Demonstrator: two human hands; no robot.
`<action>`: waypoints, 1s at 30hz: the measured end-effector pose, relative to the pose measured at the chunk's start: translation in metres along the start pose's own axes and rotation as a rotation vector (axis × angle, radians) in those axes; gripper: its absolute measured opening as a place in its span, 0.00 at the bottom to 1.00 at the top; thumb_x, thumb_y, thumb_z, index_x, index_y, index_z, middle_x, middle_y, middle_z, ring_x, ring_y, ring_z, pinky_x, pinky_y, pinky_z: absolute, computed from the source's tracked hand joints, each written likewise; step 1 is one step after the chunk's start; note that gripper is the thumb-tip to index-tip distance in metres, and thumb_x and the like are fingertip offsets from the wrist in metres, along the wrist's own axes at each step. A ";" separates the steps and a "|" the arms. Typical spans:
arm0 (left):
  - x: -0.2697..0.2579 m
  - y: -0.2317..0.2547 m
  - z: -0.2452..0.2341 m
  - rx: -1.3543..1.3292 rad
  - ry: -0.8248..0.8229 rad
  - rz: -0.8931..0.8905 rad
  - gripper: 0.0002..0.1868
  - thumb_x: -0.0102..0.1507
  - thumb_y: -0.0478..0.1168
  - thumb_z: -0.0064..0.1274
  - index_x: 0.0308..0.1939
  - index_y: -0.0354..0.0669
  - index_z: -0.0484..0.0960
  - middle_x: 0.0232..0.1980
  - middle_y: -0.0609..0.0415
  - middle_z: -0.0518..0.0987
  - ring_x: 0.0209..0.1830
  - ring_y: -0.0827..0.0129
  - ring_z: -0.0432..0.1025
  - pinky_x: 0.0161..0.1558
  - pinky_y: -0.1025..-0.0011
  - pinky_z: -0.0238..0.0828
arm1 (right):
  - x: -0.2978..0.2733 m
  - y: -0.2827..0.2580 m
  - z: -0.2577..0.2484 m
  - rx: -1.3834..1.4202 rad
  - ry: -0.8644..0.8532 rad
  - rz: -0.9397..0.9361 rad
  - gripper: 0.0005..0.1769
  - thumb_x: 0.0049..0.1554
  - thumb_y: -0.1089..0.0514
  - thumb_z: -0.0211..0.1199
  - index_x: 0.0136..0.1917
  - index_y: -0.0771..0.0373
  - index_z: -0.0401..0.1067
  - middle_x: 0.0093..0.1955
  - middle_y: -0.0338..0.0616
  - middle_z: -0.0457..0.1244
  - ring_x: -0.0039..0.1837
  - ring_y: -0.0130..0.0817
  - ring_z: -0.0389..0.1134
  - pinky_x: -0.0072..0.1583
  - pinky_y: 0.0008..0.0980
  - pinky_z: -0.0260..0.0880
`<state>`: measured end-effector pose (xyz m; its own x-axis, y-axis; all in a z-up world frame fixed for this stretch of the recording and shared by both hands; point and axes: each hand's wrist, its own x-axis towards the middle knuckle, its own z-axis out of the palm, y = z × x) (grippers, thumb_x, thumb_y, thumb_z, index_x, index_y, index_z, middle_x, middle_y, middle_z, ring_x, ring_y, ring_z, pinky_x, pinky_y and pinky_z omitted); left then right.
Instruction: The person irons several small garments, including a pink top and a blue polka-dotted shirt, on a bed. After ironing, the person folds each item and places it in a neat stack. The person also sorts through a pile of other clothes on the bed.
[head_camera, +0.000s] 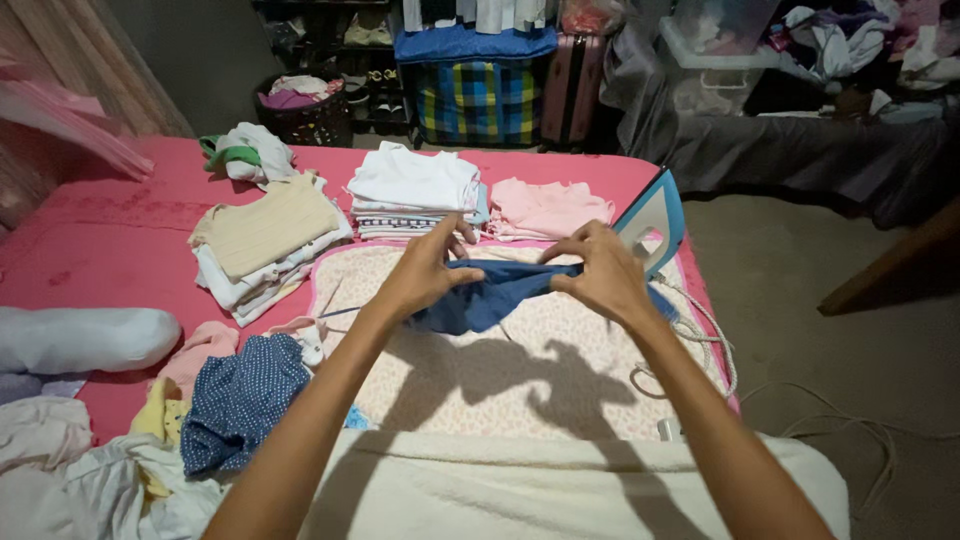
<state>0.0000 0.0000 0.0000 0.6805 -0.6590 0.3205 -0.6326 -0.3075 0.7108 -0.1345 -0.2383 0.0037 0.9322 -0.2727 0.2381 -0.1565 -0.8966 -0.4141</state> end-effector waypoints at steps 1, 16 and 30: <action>-0.004 0.013 -0.005 0.023 0.008 -0.005 0.25 0.50 0.39 0.72 0.46 0.44 0.76 0.39 0.53 0.84 0.33 0.63 0.76 0.38 0.64 0.71 | 0.001 -0.004 -0.002 0.035 -0.104 -0.063 0.20 0.43 0.45 0.73 0.50 0.46 0.83 0.56 0.42 0.63 0.62 0.38 0.62 0.57 0.47 0.62; -0.025 0.040 -0.059 0.334 -0.228 -0.053 0.33 0.44 0.52 0.76 0.51 0.50 0.81 0.40 0.51 0.84 0.39 0.62 0.78 0.41 0.63 0.72 | 0.004 0.065 -0.030 0.565 -0.284 -0.311 0.22 0.52 0.54 0.72 0.33 0.63 0.59 0.32 0.33 0.50 0.38 0.24 0.52 0.41 0.29 0.52; -0.060 -0.052 -0.073 0.026 -0.337 -0.367 0.11 0.56 0.43 0.66 0.39 0.43 0.88 0.29 0.58 0.80 0.28 0.76 0.69 0.30 0.70 0.66 | -0.056 0.130 -0.038 0.754 -0.293 0.242 0.14 0.58 0.52 0.60 0.56 0.55 0.73 0.42 0.33 0.65 0.45 0.21 0.64 0.46 0.24 0.66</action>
<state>0.0190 0.1054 -0.0106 0.7053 -0.6881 -0.1705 -0.3858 -0.5744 0.7219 -0.2195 -0.3526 -0.0303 0.9642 -0.2327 -0.1270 -0.1999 -0.3238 -0.9247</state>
